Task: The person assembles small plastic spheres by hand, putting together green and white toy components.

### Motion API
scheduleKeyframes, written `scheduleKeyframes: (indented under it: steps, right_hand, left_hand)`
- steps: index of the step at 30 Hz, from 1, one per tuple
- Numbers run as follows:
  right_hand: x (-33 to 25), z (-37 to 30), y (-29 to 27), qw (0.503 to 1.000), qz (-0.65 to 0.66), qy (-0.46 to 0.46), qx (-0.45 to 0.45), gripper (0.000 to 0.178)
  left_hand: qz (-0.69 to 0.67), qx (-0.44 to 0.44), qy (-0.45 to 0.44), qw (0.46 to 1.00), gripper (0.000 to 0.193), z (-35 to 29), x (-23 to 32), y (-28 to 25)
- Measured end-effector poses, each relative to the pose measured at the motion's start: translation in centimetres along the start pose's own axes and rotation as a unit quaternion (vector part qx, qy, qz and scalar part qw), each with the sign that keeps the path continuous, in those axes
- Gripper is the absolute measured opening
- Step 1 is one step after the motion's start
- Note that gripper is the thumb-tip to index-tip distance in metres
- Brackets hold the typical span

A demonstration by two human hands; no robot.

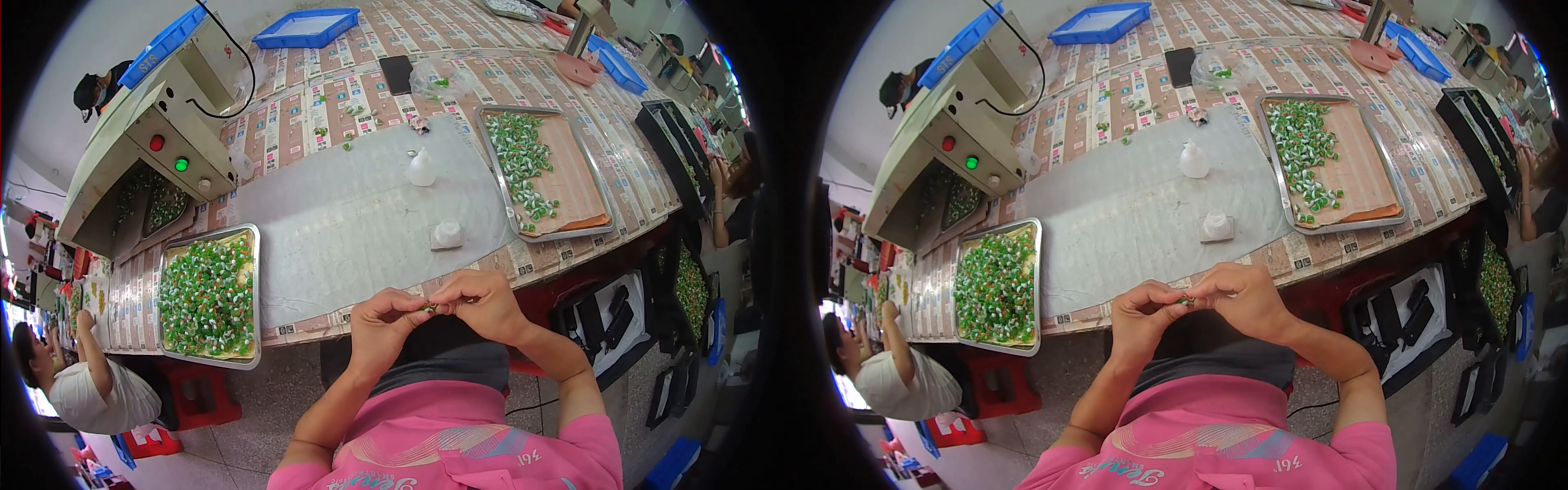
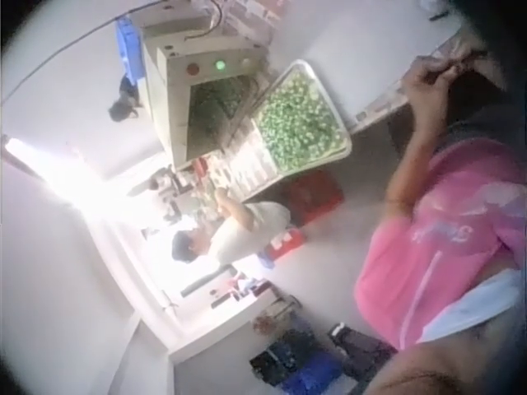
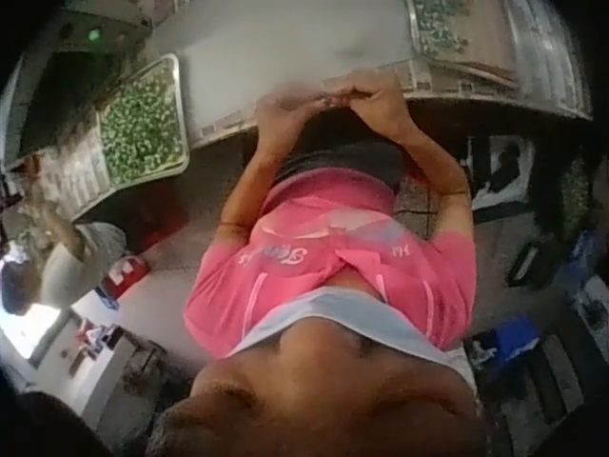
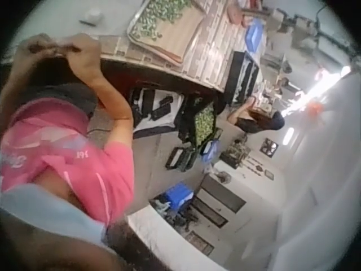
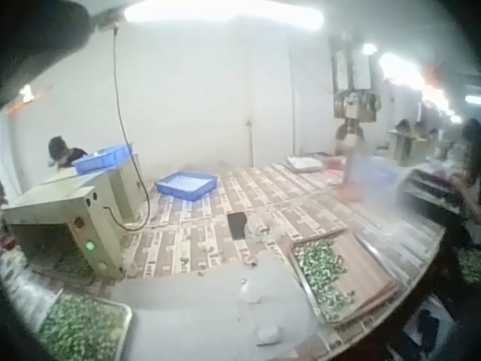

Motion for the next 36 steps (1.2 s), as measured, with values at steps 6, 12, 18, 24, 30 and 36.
scheduleKeyframes:
  steps: [6, 12, 18, 24, 30, 36]
  right_hand:
    - [0.2, -0.3, 0.1, 0.999, -0.009, -0.033, 0.019, 0.021]
    - [-2.2, -0.9, 0.2, 0.998, -0.042, -0.043, 0.014, 0.018]
    - [-4.0, -2.4, 1.4, 0.997, -0.027, -0.059, 0.043, 0.024]
    - [-7.0, -4.7, 4.2, 0.979, -0.144, -0.139, 0.043, 0.025]
    - [-9.8, -6.9, 7.8, 0.967, -0.154, -0.198, 0.039, 0.025]
    - [-12.1, -8.5, 11.4, 0.959, -0.147, -0.241, 0.021, 0.024]
  left_hand:
    - [0.049, 0.011, 0.017, 0.999, 0.016, -0.1, -0.1, 0.3]
    - [0.057, -0.014, 0.039, 0.998, 0.019, -1.0, 0.8, 0.4]
    - [0.067, -0.036, 0.052, 0.996, 0.026, -2.9, 2.9, 1.4]
    - [0.1, -0.023, 0.09, 0.991, 0.026, -7.2, 4.7, 2.6]
    - [0.131, -0.012, 0.126, 0.983, 0.025, -12.2, 6.3, 2.8]
    - [0.143, 0.017, 0.143, 0.979, 0.025, -17.2, 8.0, 3.0]
Point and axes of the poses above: each hand's wrist, its own z-axis towards the middle knuckle, its own y-axis out of the palm, x = y × z, the point moved 4 cm from there along z, towards the middle knuckle, and after that the axes turned 12 degrees about -x, right-handed, at the moved point
